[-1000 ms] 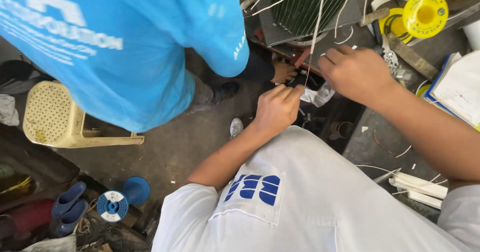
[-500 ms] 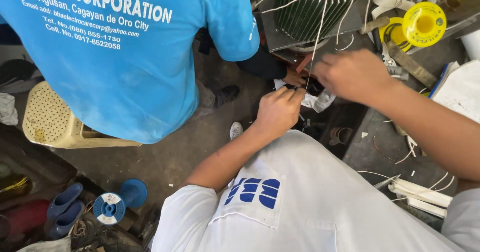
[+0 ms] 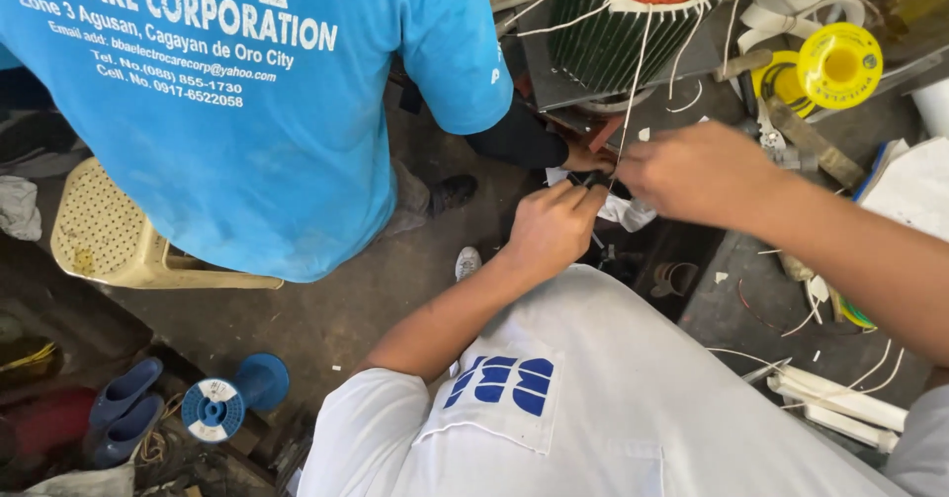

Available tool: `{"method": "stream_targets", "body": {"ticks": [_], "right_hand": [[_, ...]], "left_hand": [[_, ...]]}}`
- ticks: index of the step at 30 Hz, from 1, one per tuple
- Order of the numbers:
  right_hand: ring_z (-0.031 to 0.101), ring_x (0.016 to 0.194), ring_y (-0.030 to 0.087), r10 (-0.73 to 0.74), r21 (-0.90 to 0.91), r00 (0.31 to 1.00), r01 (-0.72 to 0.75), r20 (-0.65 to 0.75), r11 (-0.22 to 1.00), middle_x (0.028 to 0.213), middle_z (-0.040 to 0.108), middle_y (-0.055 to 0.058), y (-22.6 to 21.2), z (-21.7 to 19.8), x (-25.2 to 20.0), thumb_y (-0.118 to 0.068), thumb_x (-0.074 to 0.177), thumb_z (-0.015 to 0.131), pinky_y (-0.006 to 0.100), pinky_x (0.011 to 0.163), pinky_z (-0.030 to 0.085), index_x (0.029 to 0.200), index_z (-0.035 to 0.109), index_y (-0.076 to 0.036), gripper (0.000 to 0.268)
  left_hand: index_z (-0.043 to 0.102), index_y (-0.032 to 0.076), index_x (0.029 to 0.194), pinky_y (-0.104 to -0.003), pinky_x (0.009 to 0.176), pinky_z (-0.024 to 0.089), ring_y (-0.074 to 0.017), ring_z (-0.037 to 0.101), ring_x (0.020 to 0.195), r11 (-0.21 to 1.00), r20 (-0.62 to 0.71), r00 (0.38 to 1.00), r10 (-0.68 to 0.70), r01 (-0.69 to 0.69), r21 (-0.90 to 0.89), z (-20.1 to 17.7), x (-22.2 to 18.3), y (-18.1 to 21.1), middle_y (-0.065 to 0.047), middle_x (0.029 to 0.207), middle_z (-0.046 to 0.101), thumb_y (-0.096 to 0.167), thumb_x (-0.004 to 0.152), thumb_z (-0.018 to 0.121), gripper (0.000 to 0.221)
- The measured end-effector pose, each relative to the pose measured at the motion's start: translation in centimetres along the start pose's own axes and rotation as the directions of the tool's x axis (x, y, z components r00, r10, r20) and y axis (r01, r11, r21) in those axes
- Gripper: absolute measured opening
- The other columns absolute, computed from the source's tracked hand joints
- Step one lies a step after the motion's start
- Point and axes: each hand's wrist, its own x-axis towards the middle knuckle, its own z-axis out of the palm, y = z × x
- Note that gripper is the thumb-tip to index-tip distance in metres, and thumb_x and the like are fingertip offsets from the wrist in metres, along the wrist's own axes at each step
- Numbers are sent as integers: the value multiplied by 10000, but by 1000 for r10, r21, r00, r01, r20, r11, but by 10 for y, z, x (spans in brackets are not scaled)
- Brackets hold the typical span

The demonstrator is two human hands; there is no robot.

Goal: Tying and securing copper wire windings on an electric motor stator using string and hand tools.

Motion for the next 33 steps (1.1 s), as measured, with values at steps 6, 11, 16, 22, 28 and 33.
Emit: {"method": "stream_targets", "body": {"ticks": [6, 11, 16, 22, 28, 33], "right_hand": [[681, 770, 232, 7, -114, 998, -14, -67, 993, 765, 621, 2, 0, 10, 0, -285, 865, 580, 360, 556, 568, 777, 632, -198, 133], [641, 737, 198, 30, -22, 943, -39, -332, 999, 726, 534, -15, 13, 44, 1, -287, 927, 596, 336, 556, 530, 834, 613, -191, 135], [599, 697, 215, 79, 167, 855, 10, -512, 986, 717, 495, -30, -3, 82, -2, -237, 984, 557, 346, 534, 500, 883, 636, -169, 145], [624, 732, 223, 92, 68, 800, -64, -593, 996, 761, 544, 18, 7, 82, 9, -199, 1021, 613, 330, 566, 507, 905, 648, -122, 143], [593, 661, 260, 82, 227, 853, 44, -516, 973, 663, 490, 22, 2, 68, 7, -153, 968, 598, 373, 526, 473, 759, 587, -130, 210], [619, 678, 235, 164, 237, 842, -44, -514, 970, 709, 529, 22, -25, 60, 4, -126, 909, 645, 338, 529, 504, 885, 652, -109, 30]], "left_hand": [[674, 100, 967, -263, 567, 500, -192, 626, 714, 1000, 8, 1000, 2, -2, 16, -1, -1, -3, -12, 673, 557, 124, 953, 500, 176], [682, 119, 968, -244, 558, 495, -173, 626, 702, 997, 55, 997, -49, 52, -48, -2, -3, -5, 10, 660, 555, 123, 958, 485, 197], [691, 125, 965, -240, 549, 494, -170, 627, 686, 994, 59, 996, -70, 75, -84, -5, -3, -4, 17, 645, 555, 135, 963, 481, 210], [675, 158, 890, -318, 544, 510, -225, 640, 680, 982, 57, 989, -136, 142, -124, -23, 14, 8, 3, 641, 566, 148, 922, 542, 137], [663, 87, 865, -447, 616, 546, -371, 671, 734, 883, 104, 956, -276, 295, -366, -24, 9, 8, -127, 682, 664, 103, 911, 573, 102], [752, 178, 922, -272, 597, 551, -180, 716, 676, 658, 281, 841, -463, 538, -526, -18, 3, 8, 28, 670, 731, 109, 890, 635, 139]]}}
